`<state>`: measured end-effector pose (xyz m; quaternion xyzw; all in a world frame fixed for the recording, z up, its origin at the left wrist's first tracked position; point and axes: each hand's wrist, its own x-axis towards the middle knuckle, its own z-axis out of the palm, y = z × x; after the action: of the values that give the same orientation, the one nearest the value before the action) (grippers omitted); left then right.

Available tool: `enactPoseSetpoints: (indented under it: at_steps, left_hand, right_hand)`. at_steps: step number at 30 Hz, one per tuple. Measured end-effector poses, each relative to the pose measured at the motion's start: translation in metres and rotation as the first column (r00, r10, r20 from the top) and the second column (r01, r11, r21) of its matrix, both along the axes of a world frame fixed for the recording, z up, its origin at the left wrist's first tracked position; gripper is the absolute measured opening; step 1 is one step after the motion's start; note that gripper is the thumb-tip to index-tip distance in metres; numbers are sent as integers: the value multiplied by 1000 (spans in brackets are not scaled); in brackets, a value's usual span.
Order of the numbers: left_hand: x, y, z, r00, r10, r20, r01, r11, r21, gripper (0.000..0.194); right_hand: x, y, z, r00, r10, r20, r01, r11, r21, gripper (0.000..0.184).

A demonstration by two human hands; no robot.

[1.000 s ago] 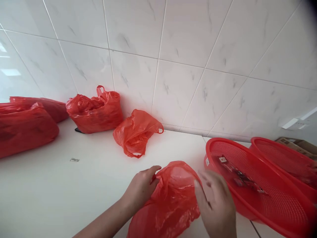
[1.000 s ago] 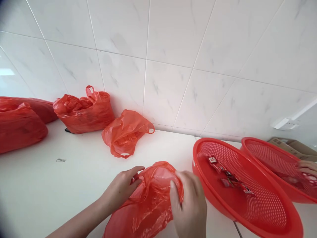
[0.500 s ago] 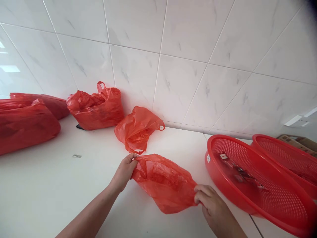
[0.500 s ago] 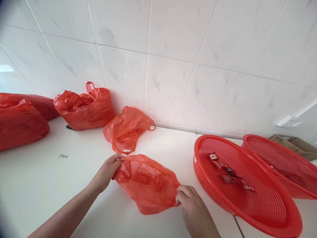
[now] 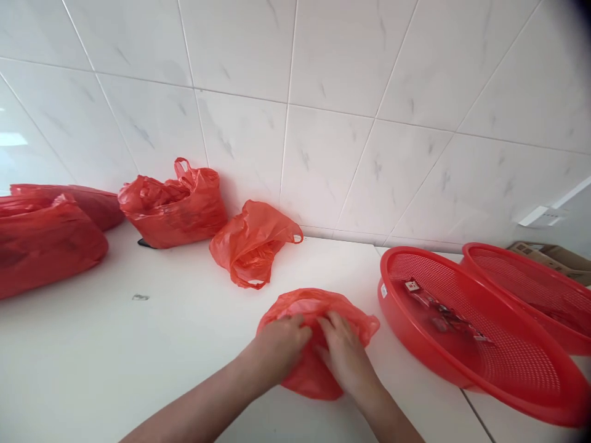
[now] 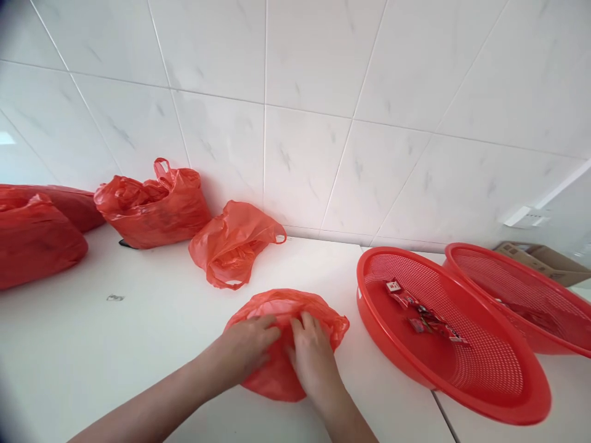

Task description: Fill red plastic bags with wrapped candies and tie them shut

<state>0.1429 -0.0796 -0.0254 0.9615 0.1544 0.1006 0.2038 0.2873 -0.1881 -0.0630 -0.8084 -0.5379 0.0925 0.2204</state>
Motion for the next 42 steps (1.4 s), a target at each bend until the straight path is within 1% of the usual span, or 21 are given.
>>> enactPoseSetpoints:
  at_steps: [3, 6, 8, 10, 13, 16, 18, 20, 22, 24, 26, 28, 29, 31, 33, 34, 36, 38, 39, 41, 42]
  left_hand:
    - [-5, 24, -12, 990, 83, -117, -79, 996, 39, 28]
    - [-13, 38, -8, 985, 46, -166, -41, 999, 35, 24]
    - [-13, 37, -1, 986, -4, -166, 9, 999, 33, 19]
    - [-7, 34, 4, 988, -30, -148, 36, 998, 41, 22]
    - [1, 32, 3, 995, -11, -94, 20, 995, 101, 36]
    - [4, 38, -7, 997, 52, -63, -42, 988, 150, 50]
    - [3, 44, -15, 995, 73, -75, -62, 989, 137, 48]
    - [2, 47, -21, 994, 70, -79, -60, 991, 122, 44]
    - [2, 46, -25, 995, 75, -64, -68, 991, 117, 42]
    - [1, 43, -28, 995, 103, -10, -101, 987, 129, 42]
    - [0, 39, -34, 982, 168, 90, -181, 970, 162, 44]
    - [-3, 37, -42, 947, 260, 188, -292, 941, 169, 47]
    - [-4, 37, -47, 930, 301, 209, -333, 933, 138, 51]
    - [-5, 38, -56, 915, 360, 182, -364, 931, -12, 51]
    - [-4, 41, -60, 904, 404, 138, -375, 906, -198, 43]
    - [-3, 42, -60, 893, 435, 117, -392, 878, -275, 40]
    - [-2, 43, -58, 854, 516, 66, -455, 803, -383, 39]
    - [-2, 43, -53, 825, 565, 11, -493, 728, -477, 41]
    - [-3, 43, -50, 817, 576, -6, -489, 687, -537, 43]
    - [-4, 41, -49, 822, 570, -15, -421, 589, -691, 45]
    - [-4, 40, -49, 823, 568, -11, -375, 527, -763, 46]
  right_hand:
    - [16, -5, -6, 998, -44, -39, 38, 987, -155, 64]
    - [22, -20, 7, 993, -57, -107, 31, 972, -234, 67]
    - [21, -24, 19, 998, -39, -57, 27, 982, -189, 65]
    - [22, -22, 27, 998, -61, 30, 66, 982, -180, 51]
    - [31, -13, 26, 984, -138, 109, 156, 970, -186, 44]
    - [47, -8, 15, 983, -154, -104, 143, 984, -109, 33]
    - [56, -9, 8, 958, -141, -249, 124, 989, -80, 24]
    - [60, -13, 5, 941, -124, -314, 102, 991, -85, 19]
    - [60, -17, 5, 940, -109, -325, 92, 994, -66, 20]
    - [58, -18, 4, 957, -124, -264, 130, 991, 5, 26]
    - [55, -16, 2, 973, -167, -160, 180, 981, 72, 29]
    - [51, -12, -3, 976, -198, -86, 205, 975, 80, 24]
    - [49, -11, -5, 977, -204, -65, 208, 976, 70, 20]
    - [43, -11, -4, 977, -214, -15, 214, 974, 70, 17]
    - [38, -17, 6, 975, -220, 27, 216, 971, 100, 20]
    - [36, -22, 15, 975, -220, 38, 213, 968, 133, 22]
    - [42, -35, 39, 968, -246, 51, 229, 947, 223, 24]
    - [62, -49, 66, 941, -335, 58, 305, 908, 286, 24]
    - [77, -55, 79, 911, -406, 76, 372, 886, 277, 24]
    - [116, -66, 96, 863, -501, 64, 492, 863, 118, 29]
    - [136, -71, 101, 857, -511, 61, 508, 859, 62, 30]
